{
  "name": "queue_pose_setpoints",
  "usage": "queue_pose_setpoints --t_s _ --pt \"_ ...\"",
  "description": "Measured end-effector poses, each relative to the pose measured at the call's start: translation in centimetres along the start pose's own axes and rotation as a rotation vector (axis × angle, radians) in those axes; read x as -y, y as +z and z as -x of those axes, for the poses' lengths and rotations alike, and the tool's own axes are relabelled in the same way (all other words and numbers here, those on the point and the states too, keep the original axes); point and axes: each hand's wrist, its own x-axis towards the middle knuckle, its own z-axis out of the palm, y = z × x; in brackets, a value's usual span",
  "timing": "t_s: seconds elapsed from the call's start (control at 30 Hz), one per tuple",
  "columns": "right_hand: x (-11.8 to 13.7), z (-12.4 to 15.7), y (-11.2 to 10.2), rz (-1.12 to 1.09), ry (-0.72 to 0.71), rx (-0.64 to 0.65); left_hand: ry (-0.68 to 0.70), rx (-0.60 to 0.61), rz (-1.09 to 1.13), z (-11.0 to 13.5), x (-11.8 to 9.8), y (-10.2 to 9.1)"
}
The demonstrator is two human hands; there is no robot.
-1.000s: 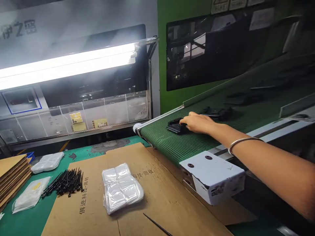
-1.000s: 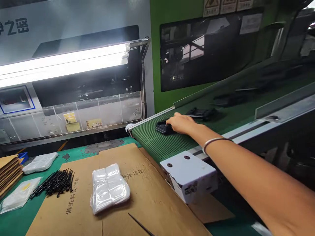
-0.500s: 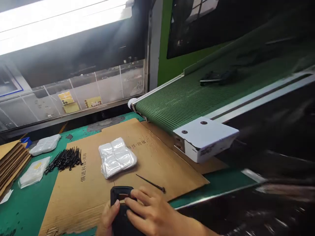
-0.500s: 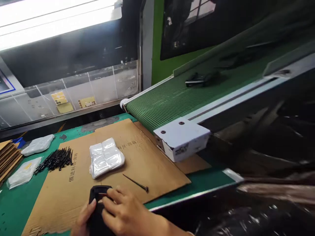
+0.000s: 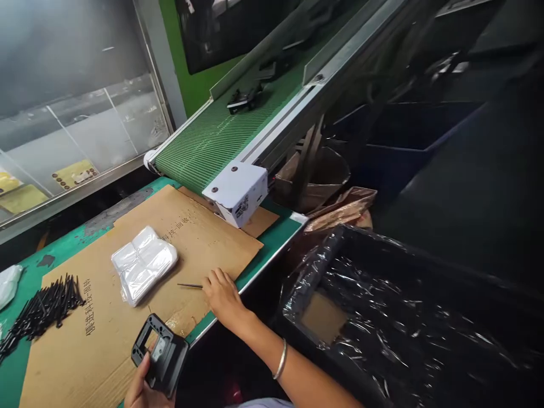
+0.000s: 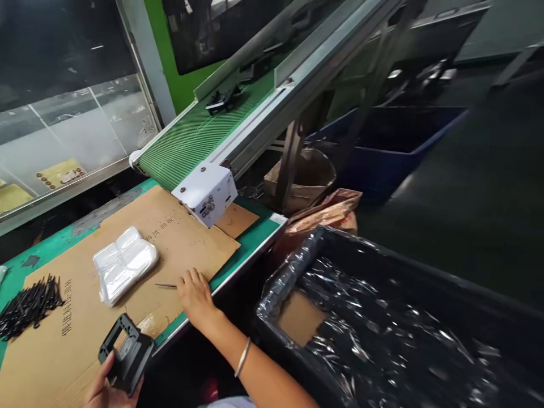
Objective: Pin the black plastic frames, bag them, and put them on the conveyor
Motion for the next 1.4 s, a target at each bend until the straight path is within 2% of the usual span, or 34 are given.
queue_pose_setpoints --t_s 0.13,0.2,0.27,0.33,0.43,0.5,0.6,0.67,0.8,0.87,0.93,1.07,1.3,1.4 --pt "0.6 1.4 -1.1 -0.311 -0.049 0.084 -0.045 -0.05 0.358 0.6 -0.2 3.5" --pt "1.1 2.3 -1.6 -0.482 -0.085 0.19 -0.05 -0.103 0.527 0.9 -0.5 5.5" --pt "1.8 3.4 -1.8 -0.609 -0.103 0.305 -0.014 -0.218 0.628 1.3 -0.8 7.3" --pt "2.5 4.5 -1.6 -0.769 -0.047 0.429 0.01 -0.328 0.668 1.7 -1.3 8.7" --pt "3.4 5.8 -0.9 -1.01 0.141 0.604 0.015 -0.422 0.724 2.1 -1.7 9.8" --pt "3.8 6.3 -0.4 -1.055 0.199 0.645 0.031 -0.45 0.782 2.4 -1.8 9.9" --pt "4.3 6.8 0.3 -0.974 0.098 0.586 0.035 -0.457 0.861 2.8 -1.8 9.7" --pt "4.5 6.8 0.5 -0.842 -0.098 0.468 0.014 -0.446 0.9 3.1 -1.8 9.6" --pt "5.1 6.5 0.7 -0.565 -0.596 0.173 -0.008 -0.431 0.949 3.7 -2.2 9.4" --pt "5.4 6.3 0.8 -0.478 -0.757 0.125 -0.018 -0.423 0.966 3.9 -2.4 9.3" --pt "5.6 6.2 0.9 -0.423 -0.86 0.107 -0.037 -0.402 0.982 4.1 -2.4 9.1" --pt "5.7 5.9 1.0 -0.379 -0.936 0.065 -0.076 -0.382 0.983 4.3 -1.8 8.7" --pt "4.9 4.0 1.5 -0.355 -0.892 0.029 -0.153 -0.346 0.976 4.7 -0.2 7.8" --pt "4.7 3.3 1.8 -0.349 -0.83 0.039 -0.233 -0.228 0.925 4.8 0.6 6.9"
